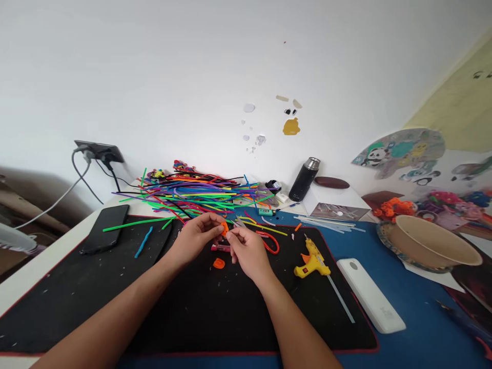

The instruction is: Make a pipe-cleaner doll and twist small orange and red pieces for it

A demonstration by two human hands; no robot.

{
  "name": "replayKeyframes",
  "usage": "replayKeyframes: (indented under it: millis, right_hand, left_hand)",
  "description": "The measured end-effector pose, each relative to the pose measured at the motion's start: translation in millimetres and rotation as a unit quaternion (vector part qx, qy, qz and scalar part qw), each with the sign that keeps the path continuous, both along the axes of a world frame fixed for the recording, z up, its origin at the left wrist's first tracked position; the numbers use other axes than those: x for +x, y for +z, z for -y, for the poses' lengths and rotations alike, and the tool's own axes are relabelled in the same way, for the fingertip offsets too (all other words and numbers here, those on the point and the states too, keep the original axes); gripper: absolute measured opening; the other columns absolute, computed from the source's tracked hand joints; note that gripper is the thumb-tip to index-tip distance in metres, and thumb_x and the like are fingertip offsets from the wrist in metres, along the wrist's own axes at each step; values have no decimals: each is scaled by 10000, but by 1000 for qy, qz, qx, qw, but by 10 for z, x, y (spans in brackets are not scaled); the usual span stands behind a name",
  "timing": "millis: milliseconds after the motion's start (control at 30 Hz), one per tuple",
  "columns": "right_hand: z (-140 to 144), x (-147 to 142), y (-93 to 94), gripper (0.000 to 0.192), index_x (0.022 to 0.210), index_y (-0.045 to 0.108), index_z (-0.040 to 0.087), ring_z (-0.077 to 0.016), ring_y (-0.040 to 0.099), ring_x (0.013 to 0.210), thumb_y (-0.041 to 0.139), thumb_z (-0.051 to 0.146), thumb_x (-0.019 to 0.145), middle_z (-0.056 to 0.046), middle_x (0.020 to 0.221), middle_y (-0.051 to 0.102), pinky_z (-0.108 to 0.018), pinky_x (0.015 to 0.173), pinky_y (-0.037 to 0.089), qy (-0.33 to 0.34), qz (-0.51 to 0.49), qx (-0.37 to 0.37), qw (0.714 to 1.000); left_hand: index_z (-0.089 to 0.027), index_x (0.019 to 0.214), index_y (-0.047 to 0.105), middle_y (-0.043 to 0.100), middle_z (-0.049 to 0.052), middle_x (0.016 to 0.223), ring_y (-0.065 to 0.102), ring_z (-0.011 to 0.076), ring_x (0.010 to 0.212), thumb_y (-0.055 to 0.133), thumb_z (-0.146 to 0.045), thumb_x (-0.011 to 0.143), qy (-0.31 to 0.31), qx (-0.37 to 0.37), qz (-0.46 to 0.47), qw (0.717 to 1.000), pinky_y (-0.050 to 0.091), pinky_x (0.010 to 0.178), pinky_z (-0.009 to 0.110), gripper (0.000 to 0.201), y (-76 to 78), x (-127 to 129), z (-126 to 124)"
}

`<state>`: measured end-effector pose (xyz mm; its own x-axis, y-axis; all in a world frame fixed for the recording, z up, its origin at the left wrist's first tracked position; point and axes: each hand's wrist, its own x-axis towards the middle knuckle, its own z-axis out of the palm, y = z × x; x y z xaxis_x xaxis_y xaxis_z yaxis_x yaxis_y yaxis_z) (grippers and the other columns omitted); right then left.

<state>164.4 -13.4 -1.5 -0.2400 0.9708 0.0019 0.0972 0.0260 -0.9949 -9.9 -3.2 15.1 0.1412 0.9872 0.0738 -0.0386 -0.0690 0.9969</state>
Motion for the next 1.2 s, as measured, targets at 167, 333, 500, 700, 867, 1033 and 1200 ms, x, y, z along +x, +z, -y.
replayKeyframes:
  millis: [167,333,500,700,867,1033,1200]
  right_hand:
    - [-20,4,-35,250,860,657,198,-98,515,403,626,436,930,54,585,569,-219,444,390,0,-2,-1,1000]
    - [-41,17,-11,313,955,669,181,-92,508,407,634,490,912,51,611,576,-217,431,374,-7,-58,-10,998]
    - [-27,10,29,376,1084,676,171,-87,526,403,670,484,876,53,634,602,-204,406,344,30,-85,-37,995]
    - [-2,-15,38,375,1029,671,174,-79,522,393,700,506,857,56,622,605,-195,388,324,43,-111,-58,991]
    - [-3,-32,12,380,1015,651,175,-80,523,389,706,517,859,55,615,611,-194,373,312,42,-131,-71,988]
    - [-12,-45,-32,379,1017,646,173,-81,523,384,713,509,856,57,609,611,-193,369,316,44,-143,-74,986]
    - [-18,-39,-13,379,950,640,177,-85,510,380,743,517,818,56,583,607,-199,367,297,27,-154,-87,984]
  left_hand:
    - [-179,951,721,708,8,751,627,156,639,858,-476,753,12,-6,7,1000,535,594,274,383,-62,-29,1]
    - [-154,895,750,722,32,764,612,138,624,871,-470,735,21,-41,36,998,512,580,248,374,-108,-90,-17]
    - [-157,919,706,706,21,771,637,146,619,903,-436,709,-26,-82,84,993,506,523,230,401,-34,-38,32]
    - [-170,893,635,681,-4,741,656,134,610,914,-361,727,-63,-119,139,981,515,512,209,377,-40,1,80]
    - [-169,890,627,678,-8,716,655,133,607,904,-353,744,-55,-114,132,983,511,514,206,364,-68,-4,73]
    - [-164,870,628,680,-8,696,646,130,590,923,-377,712,-55,-121,129,983,507,507,208,396,-42,9,80]
    - [-161,873,644,717,22,721,678,141,614,924,-416,713,-59,-134,133,980,531,549,214,411,-29,22,87]
